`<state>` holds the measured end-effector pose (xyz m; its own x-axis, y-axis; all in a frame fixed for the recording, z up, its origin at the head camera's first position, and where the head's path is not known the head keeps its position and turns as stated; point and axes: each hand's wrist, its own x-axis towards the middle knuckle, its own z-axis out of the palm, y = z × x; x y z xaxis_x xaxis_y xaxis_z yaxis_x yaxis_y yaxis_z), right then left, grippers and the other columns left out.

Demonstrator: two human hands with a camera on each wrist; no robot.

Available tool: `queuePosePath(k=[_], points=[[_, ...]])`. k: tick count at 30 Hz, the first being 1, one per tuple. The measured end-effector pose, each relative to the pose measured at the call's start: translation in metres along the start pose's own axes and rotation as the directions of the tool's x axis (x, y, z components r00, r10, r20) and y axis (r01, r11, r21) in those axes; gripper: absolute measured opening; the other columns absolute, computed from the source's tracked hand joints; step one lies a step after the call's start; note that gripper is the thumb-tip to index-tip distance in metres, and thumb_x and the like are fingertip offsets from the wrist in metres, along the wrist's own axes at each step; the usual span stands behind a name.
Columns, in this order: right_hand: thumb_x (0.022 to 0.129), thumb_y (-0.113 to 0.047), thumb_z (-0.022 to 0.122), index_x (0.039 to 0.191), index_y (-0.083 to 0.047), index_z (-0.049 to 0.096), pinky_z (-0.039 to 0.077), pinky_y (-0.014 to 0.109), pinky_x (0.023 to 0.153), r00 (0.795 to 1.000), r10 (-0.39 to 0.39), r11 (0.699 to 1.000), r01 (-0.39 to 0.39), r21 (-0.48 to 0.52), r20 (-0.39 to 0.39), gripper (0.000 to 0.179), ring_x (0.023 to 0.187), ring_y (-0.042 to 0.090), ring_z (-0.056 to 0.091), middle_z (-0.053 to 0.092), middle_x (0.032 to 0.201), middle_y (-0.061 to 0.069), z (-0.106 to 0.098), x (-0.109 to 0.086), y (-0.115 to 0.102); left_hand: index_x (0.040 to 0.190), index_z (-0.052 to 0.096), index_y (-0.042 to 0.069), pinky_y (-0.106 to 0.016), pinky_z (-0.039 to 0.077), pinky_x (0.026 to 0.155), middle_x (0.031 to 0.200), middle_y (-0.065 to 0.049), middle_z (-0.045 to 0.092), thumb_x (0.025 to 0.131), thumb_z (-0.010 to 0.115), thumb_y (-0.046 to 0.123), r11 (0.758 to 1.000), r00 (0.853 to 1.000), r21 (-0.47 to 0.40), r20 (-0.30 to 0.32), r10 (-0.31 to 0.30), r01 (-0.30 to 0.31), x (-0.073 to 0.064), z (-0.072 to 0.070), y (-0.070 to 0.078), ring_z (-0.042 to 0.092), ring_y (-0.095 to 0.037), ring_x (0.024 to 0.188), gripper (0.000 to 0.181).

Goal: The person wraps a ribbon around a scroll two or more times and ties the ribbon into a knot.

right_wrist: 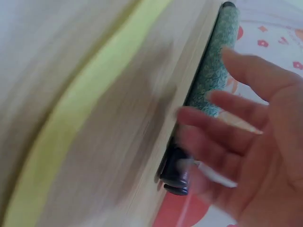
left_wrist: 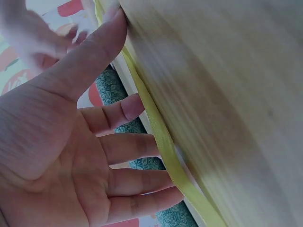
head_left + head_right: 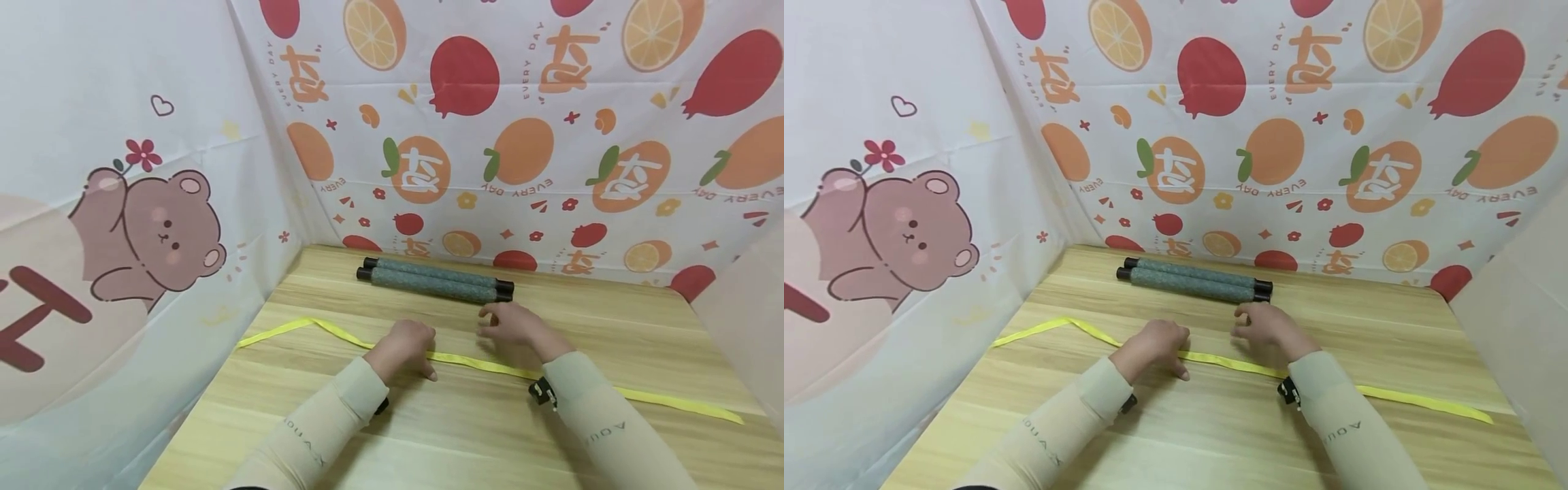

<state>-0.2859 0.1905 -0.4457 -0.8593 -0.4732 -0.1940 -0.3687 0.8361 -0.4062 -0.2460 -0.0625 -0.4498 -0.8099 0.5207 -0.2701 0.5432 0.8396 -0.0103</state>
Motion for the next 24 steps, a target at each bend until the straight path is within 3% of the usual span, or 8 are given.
queuePosePath(k=[3,6,9,12,17,24], points=[[0.094,-0.027,0.066,0.126,-0.007,0.064,0.052,0.046,0.083,0.992,-0.045,0.998,0.041,-0.045,-0.114,0.037,0.095,0.024,0.063,0.068,0.106,0.008,-0.005,0.014,0.004,0.091,0.061,0.019,-0.034,0.053,0.072,0.087,0.002,0.064,0.065,0.079,0.069,1.0,1.0,0.012,0.0,-0.008,0.008,-0.001,0.0,0.0,0.061,-0.015,0.078,0.059],[0.092,-0.026,0.07,0.123,-0.008,0.066,0.048,0.05,0.094,0.972,-0.062,0.993,0.038,-0.109,-0.229,0.037,0.109,0.031,0.058,0.064,0.117,0.012,-0.007,0.027,0.006,0.093,0.062,0.02,-0.034,0.053,0.072,0.088,0.002,0.065,0.066,0.078,0.069,1.0,1.0,0.02,0.004,-0.009,0.009,-0.002,-0.001,0.001,0.061,-0.015,0.078,0.059],[0.09,-0.029,0.072,0.129,-0.006,0.062,0.042,0.055,0.104,0.954,-0.071,0.982,0.016,-0.187,-0.291,0.046,0.123,0.038,0.051,0.058,0.127,0.017,-0.009,0.038,0.009,0.094,0.063,0.02,-0.034,0.053,0.073,0.089,0.002,0.065,0.066,0.078,0.069,1.0,1.0,0.019,0.002,-0.006,0.006,-0.003,-0.002,0.001,0.061,-0.015,0.078,0.059],[0.089,-0.036,0.073,0.138,-0.005,0.054,0.036,0.057,0.108,0.957,-0.045,0.977,-0.017,-0.213,-0.285,0.061,0.13,0.042,0.044,0.051,0.137,0.021,-0.009,0.047,0.014,0.093,0.063,0.019,-0.034,0.053,0.074,0.089,0.001,0.066,0.065,0.079,0.068,1.0,1.0,0.011,-0.008,-0.009,0.009,-0.004,-0.002,0.002,0.061,-0.016,0.079,0.058],[0.086,-0.046,0.073,0.15,-0.003,0.037,0.027,0.062,0.113,0.98,0.035,0.977,-0.075,-0.199,-0.197,0.085,0.14,0.045,0.032,0.036,0.152,0.024,-0.002,0.057,0.023,0.088,0.06,0.02,-0.035,0.052,0.074,0.087,0.002,0.065,0.065,0.081,0.066,1.0,1.0,-0.011,-0.011,-0.019,0.019,-0.006,-0.001,0.003,0.061,-0.016,0.079,0.056],[0.086,-0.044,0.073,0.155,-0.005,0.027,0.021,0.065,0.114,0.979,0.136,0.976,-0.159,-0.151,-0.15,0.091,0.143,0.047,0.025,0.028,0.157,0.024,0.0,0.065,0.02,0.08,0.056,0.02,-0.035,0.051,0.071,0.081,0.003,0.062,0.065,0.082,0.065,0.999,0.999,-0.036,-0.029,-0.015,0.014,-0.006,0.0,0.001,0.057,-0.015,0.074,0.054]])
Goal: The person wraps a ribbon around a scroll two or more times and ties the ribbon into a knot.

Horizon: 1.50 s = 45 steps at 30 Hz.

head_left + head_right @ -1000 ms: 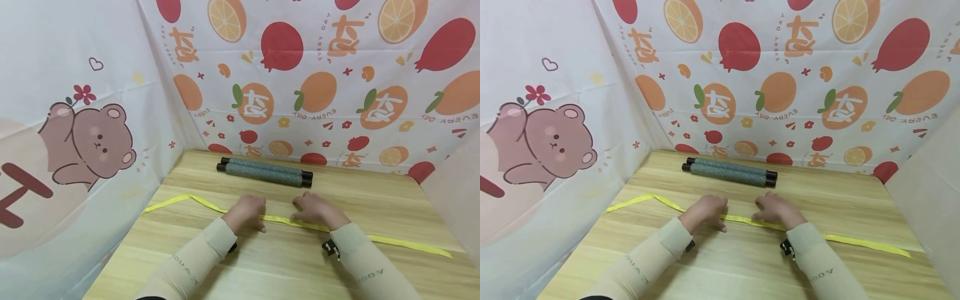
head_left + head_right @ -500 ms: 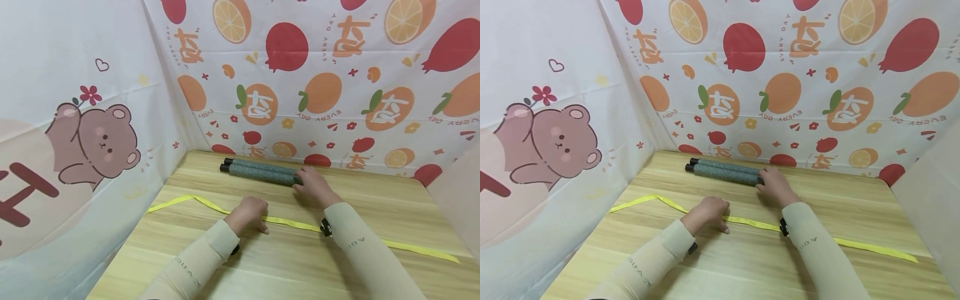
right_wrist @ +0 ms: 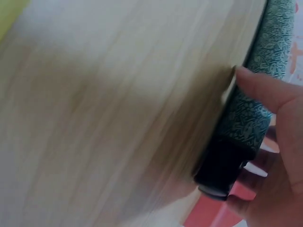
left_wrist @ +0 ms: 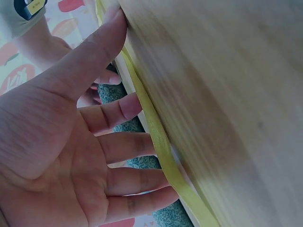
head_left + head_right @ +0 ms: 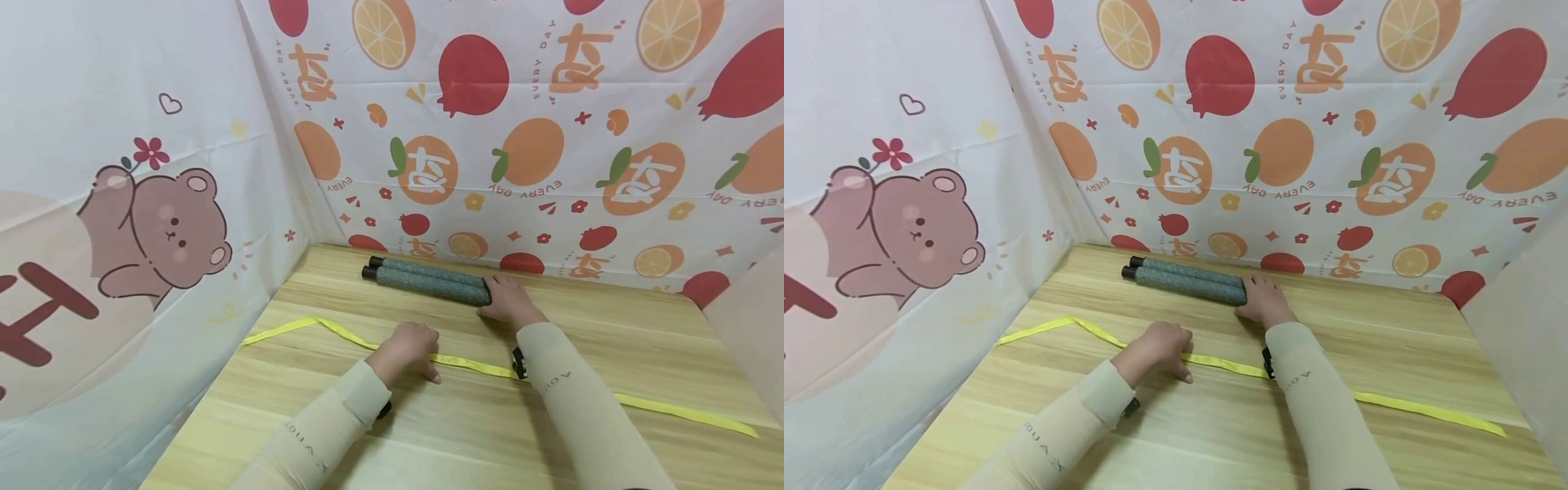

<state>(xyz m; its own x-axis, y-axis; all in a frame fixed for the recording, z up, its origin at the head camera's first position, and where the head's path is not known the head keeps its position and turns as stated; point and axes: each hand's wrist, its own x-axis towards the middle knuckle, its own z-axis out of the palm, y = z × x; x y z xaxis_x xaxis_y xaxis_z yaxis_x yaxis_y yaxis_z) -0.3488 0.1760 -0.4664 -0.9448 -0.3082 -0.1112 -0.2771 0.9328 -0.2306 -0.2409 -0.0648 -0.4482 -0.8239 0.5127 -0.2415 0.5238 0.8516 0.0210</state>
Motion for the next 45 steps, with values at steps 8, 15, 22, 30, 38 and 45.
queuePosePath(k=[8,15,22,30,38,45], points=[[0.082,-0.053,0.073,0.154,-0.005,0.028,0.024,0.066,0.112,0.994,0.089,0.996,-0.09,0.02,0.065,0.097,0.141,0.047,0.026,0.032,0.152,0.027,-0.001,-0.005,-0.004,0.083,0.057,0.02,-0.036,0.052,0.071,0.083,0.002,0.063,0.063,0.081,0.067,1.0,1.0,0.015,-0.003,-0.004,0.004,0.004,0.003,0.001,0.059,-0.017,0.077,0.057],[0.078,-0.056,0.076,0.151,-0.006,0.034,0.024,0.067,0.109,0.989,0.13,0.984,-0.138,0.111,0.074,0.098,0.136,0.046,0.032,0.035,0.15,0.027,0.003,-0.012,-0.004,0.089,0.061,0.019,-0.036,0.052,0.072,0.086,0.002,0.064,0.063,0.082,0.066,1.0,1.0,0.004,0.007,-0.011,0.011,0.004,0.002,0.003,0.061,-0.017,0.079,0.058],[0.077,-0.054,0.079,0.148,-0.004,0.036,0.027,0.068,0.107,0.987,0.14,0.983,-0.148,0.106,0.081,0.097,0.135,0.047,0.036,0.037,0.149,0.026,-0.001,-0.015,-0.009,0.09,0.062,0.02,-0.034,0.052,0.069,0.082,0.003,0.062,0.065,0.08,0.067,1.0,1.0,-0.005,0.016,-0.01,0.01,0.004,0.001,0.005,0.06,-0.015,0.077,0.056],[0.075,-0.053,0.08,0.138,-0.003,0.041,0.039,0.064,0.099,0.982,0.148,0.987,-0.153,0.042,0.115,0.089,0.118,0.042,0.052,0.055,0.133,0.022,-0.006,-0.018,-0.015,0.094,0.063,0.018,-0.033,0.053,0.07,0.084,0.002,0.062,0.066,0.08,0.066,1.0,1.0,-0.009,0.012,-0.007,0.007,0.009,0.002,0.005,0.06,-0.015,0.077,0.057],[0.08,-0.047,0.075,0.153,-0.003,0.023,0.043,0.054,0.102,0.977,0.114,0.981,-0.14,0.135,0.183,0.1,0.127,0.037,0.05,0.047,0.145,0.022,-0.003,-0.025,-0.025,0.085,0.061,0.019,-0.034,0.05,0.068,0.079,0.006,0.06,0.081,0.076,0.053,0.978,0.999,-0.205,0.037,-0.028,0.035,0.006,-0.003,-0.004,0.058,-0.014,0.071,0.038],[0.078,-0.049,0.075,0.152,-0.001,0.028,0.045,0.051,0.101,0.975,0.099,0.964,-0.144,0.224,0.199,0.1,0.124,0.032,0.053,0.047,0.146,0.018,-0.004,-0.033,-0.032,0.118,0.066,0.007,-0.04,0.053,0.081,0.114,-0.007,0.069,0.094,0.06,0.051,0.864,0.991,-0.486,0.072,-0.109,0.131,0.003,-0.012,-0.013,0.065,-0.021,0.095,0.051]])
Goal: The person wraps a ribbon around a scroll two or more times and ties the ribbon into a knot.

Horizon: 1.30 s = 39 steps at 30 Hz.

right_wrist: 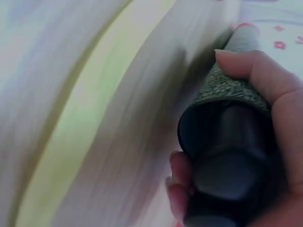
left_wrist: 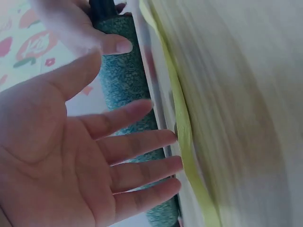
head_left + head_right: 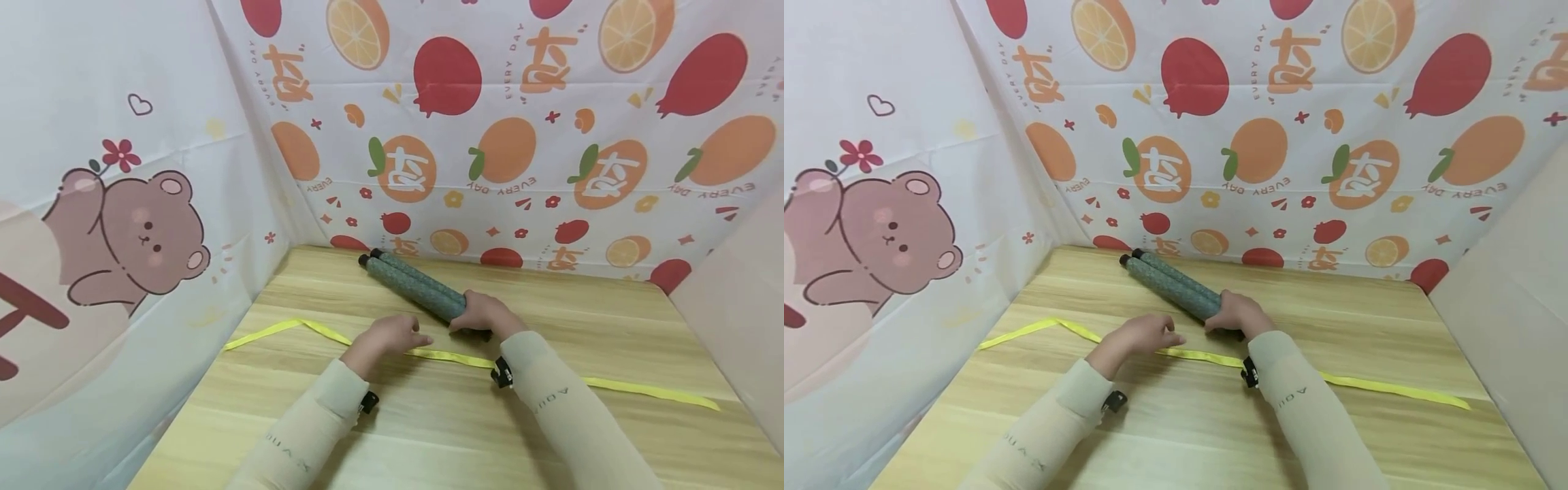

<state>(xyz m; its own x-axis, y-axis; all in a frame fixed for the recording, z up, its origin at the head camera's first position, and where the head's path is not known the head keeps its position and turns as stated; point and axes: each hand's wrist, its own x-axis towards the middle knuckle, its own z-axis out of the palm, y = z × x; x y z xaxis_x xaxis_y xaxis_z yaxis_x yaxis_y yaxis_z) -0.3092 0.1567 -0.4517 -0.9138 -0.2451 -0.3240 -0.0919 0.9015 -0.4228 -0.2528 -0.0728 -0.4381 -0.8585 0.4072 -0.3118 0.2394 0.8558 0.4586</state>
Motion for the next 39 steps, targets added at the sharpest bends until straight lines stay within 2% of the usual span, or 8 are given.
queuePosePath(k=[13,19,21,23,26,31,34,39], points=[[0.07,-0.049,0.079,0.13,-0.006,0.053,0.052,0.039,0.077,0.993,0.005,0.995,0.006,0.1,-0.119,0.078,0.088,0.021,0.06,0.065,0.11,0.008,0.013,-0.026,-0.011,0.147,0.038,-0.005,-0.054,0.041,0.106,0.146,-0.024,0.047,0.093,0.044,0.069,0.92,0.98,-0.389,-0.155,-0.122,0.053,0.007,-0.001,-0.006,0.046,-0.04,0.134,0.092],[0.071,-0.052,0.079,0.128,-0.008,0.055,0.052,0.039,0.073,0.972,0.023,0.988,0.013,0.153,-0.233,0.076,0.088,0.021,0.061,0.066,0.109,0.008,0.025,-0.044,-0.019,0.133,0.05,-0.006,-0.048,0.052,0.087,0.113,-0.024,0.064,0.092,0.043,0.072,0.827,0.963,-0.562,-0.236,-0.133,-0.023,0.016,0.006,-0.004,0.064,-0.034,0.1,0.089],[0.071,-0.051,0.079,0.128,-0.009,0.056,0.052,0.039,0.073,0.964,0.029,0.984,0.019,0.177,-0.264,0.075,0.089,0.021,0.062,0.066,0.109,0.007,0.029,-0.051,-0.022,0.127,0.051,-0.005,-0.043,0.052,0.077,0.095,-0.019,0.063,0.093,0.047,0.068,0.727,0.959,-0.683,-0.246,-0.138,-0.07,0.019,0.008,-0.002,0.062,-0.027,0.081,0.081],[0.07,-0.051,0.08,0.127,-0.009,0.056,0.052,0.04,0.073,0.954,0.033,0.979,0.029,0.2,-0.297,0.074,0.09,0.021,0.062,0.066,0.109,0.006,0.033,-0.057,-0.023,0.126,0.05,-0.005,-0.041,0.053,0.076,0.094,-0.016,0.06,0.094,0.051,0.062,0.592,0.954,-0.796,-0.261,-0.148,-0.126,0.022,0.01,0.001,0.06,-0.023,0.079,0.075],[0.07,-0.051,0.08,0.129,-0.011,0.056,0.052,0.041,0.077,0.939,0.036,0.972,0.047,0.231,-0.342,0.075,0.094,0.021,0.062,0.066,0.111,0.005,0.039,-0.068,-0.027,0.137,0.042,-0.005,-0.041,0.053,0.091,0.114,-0.017,0.059,0.096,0.056,0.052,0.341,0.946,-0.914,-0.284,-0.155,-0.219,0.026,0.012,0.006,0.062,-0.024,0.1,0.071],[0.068,-0.055,0.081,0.132,-0.017,0.056,0.052,0.042,0.079,0.915,0.022,0.972,0.075,0.223,-0.402,0.079,0.097,0.019,0.062,0.066,0.113,0.0,0.049,-0.087,-0.034,0.145,0.034,0.005,-0.047,0.04,0.109,0.141,-0.017,0.045,0.096,0.063,0.037,-0.044,0.922,-0.935,-0.338,-0.191,-0.352,0.029,0.011,0.015,0.048,-0.03,0.13,0.065],[0.068,-0.059,0.08,0.133,-0.018,0.054,0.052,0.042,0.077,0.901,0.004,0.979,0.086,0.186,-0.433,0.081,0.098,0.018,0.062,0.064,0.114,-0.001,0.056,-0.096,-0.036,0.141,0.039,0.008,-0.041,0.039,0.11,0.137,-0.009,0.049,0.094,0.068,0.028,-0.196,0.905,-0.896,-0.349,-0.242,-0.398,0.03,0.011,0.021,0.05,-0.023,0.125,0.059],[0.073,-0.06,0.078,0.141,-0.016,0.047,0.053,0.048,0.082,0.874,-0.06,0.983,0.136,0.125,-0.483,0.087,0.108,0.023,0.061,0.059,0.126,0.005,0.065,-0.11,-0.034,0.127,0.052,0.006,-0.037,0.048,0.099,0.111,-0.008,0.066,0.091,0.072,0.022,-0.321,0.897,-0.851,-0.324,-0.302,-0.416,0.032,0.013,0.027,0.065,-0.022,0.102,0.044]])
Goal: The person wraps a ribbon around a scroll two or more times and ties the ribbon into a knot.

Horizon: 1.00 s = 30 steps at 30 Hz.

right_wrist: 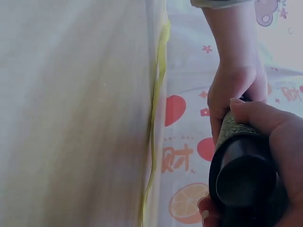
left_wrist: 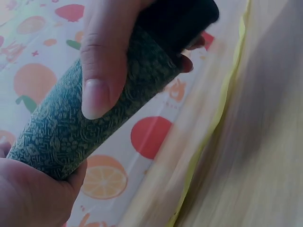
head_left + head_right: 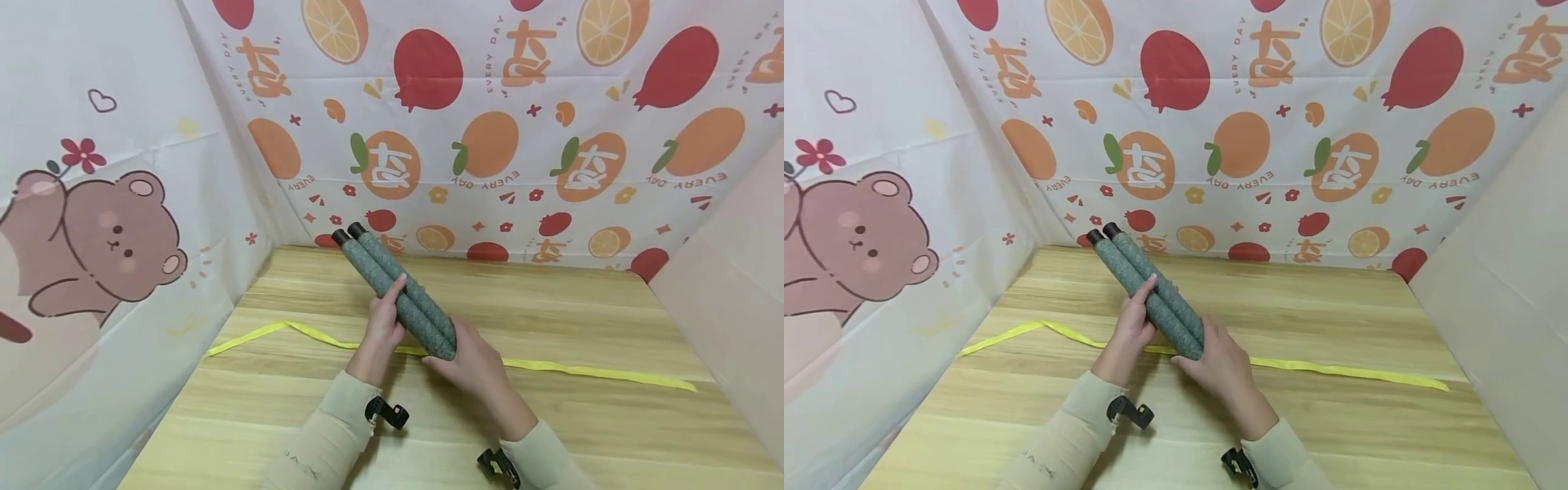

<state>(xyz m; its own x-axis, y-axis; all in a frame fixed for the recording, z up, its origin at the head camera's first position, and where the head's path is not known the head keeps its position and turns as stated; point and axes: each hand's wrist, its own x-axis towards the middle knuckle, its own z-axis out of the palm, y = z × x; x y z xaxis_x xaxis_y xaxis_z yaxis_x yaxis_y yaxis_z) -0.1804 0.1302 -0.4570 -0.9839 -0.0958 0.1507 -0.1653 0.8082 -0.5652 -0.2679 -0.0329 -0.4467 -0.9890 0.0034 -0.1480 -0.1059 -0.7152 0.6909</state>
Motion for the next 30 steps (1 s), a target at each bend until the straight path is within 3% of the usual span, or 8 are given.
queuePosePath(k=[4,9,15,23,28,30], points=[[0.077,-0.068,0.07,0.15,-0.018,0.038,0.052,0.051,0.088,1.0,-0.018,1.0,0.018,0.019,0.013,0.095,0.114,0.027,0.059,0.056,0.134,0.01,-0.002,-0.013,0.003,0.125,0.053,0.004,-0.038,0.052,0.094,0.103,-0.01,0.07,0.093,0.07,0.024,0.999,0.998,-0.016,0.035,-0.045,0.045,-0.002,-0.002,-0.002,0.069,-0.025,0.098,0.042],[0.087,-0.067,0.059,0.15,-0.027,0.038,0.05,0.052,0.093,0.999,-0.026,0.989,0.021,0.146,0.031,0.078,0.117,0.027,0.059,0.058,0.135,0.007,-0.008,-0.023,0.006,0.135,0.046,0.008,-0.042,0.05,0.096,0.121,-0.015,0.064,0.096,0.065,0.026,0.995,0.988,0.026,0.12,-0.101,0.098,-0.004,-0.004,-0.004,0.066,-0.027,0.108,0.047],[0.095,-0.05,0.059,0.142,-0.03,0.048,0.051,0.051,0.089,1.0,-0.013,0.964,0.018,0.264,-0.02,0.052,0.107,0.028,0.064,0.066,0.122,0.013,-0.012,-0.027,0.006,0.135,0.047,0.008,-0.041,0.051,0.092,0.13,-0.019,0.059,0.096,0.065,0.023,0.994,0.981,0.055,0.164,-0.101,0.093,-0.006,-0.005,-0.004,0.067,-0.024,0.106,0.045],[0.098,-0.051,0.053,0.146,-0.031,0.044,0.05,0.052,0.092,0.999,0.035,0.948,-0.036,0.317,0.011,0.053,0.111,0.029,0.062,0.063,0.129,0.014,-0.009,-0.031,0.009,0.132,0.05,0.009,-0.04,0.053,0.091,0.132,-0.021,0.058,0.095,0.065,0.021,0.993,0.976,0.07,0.193,-0.102,0.09,-0.007,-0.004,-0.002,0.067,-0.024,0.104,0.041],[0.1,-0.048,0.052,0.147,-0.03,0.044,0.053,0.042,0.08,1.0,0.024,0.943,-0.029,0.332,0.019,0.051,0.095,0.021,0.065,0.07,0.11,0.009,-0.009,-0.032,0.011,0.132,0.049,0.01,-0.041,0.053,0.091,0.121,-0.013,0.064,0.096,0.063,0.019,0.993,0.973,0.075,0.209,-0.101,0.087,-0.008,-0.003,0.001,0.067,-0.025,0.106,0.04],[0.101,-0.045,0.051,0.148,-0.027,0.043,0.053,0.043,0.081,1.0,0.011,0.943,-0.016,0.334,0.016,0.051,0.097,0.022,0.066,0.07,0.111,0.011,-0.009,-0.032,0.011,0.133,0.049,0.01,-0.041,0.053,0.091,0.118,-0.011,0.066,0.096,0.063,0.019,0.993,0.972,0.077,0.212,-0.1,0.085,-0.009,-0.002,0.001,0.066,-0.026,0.108,0.04]])
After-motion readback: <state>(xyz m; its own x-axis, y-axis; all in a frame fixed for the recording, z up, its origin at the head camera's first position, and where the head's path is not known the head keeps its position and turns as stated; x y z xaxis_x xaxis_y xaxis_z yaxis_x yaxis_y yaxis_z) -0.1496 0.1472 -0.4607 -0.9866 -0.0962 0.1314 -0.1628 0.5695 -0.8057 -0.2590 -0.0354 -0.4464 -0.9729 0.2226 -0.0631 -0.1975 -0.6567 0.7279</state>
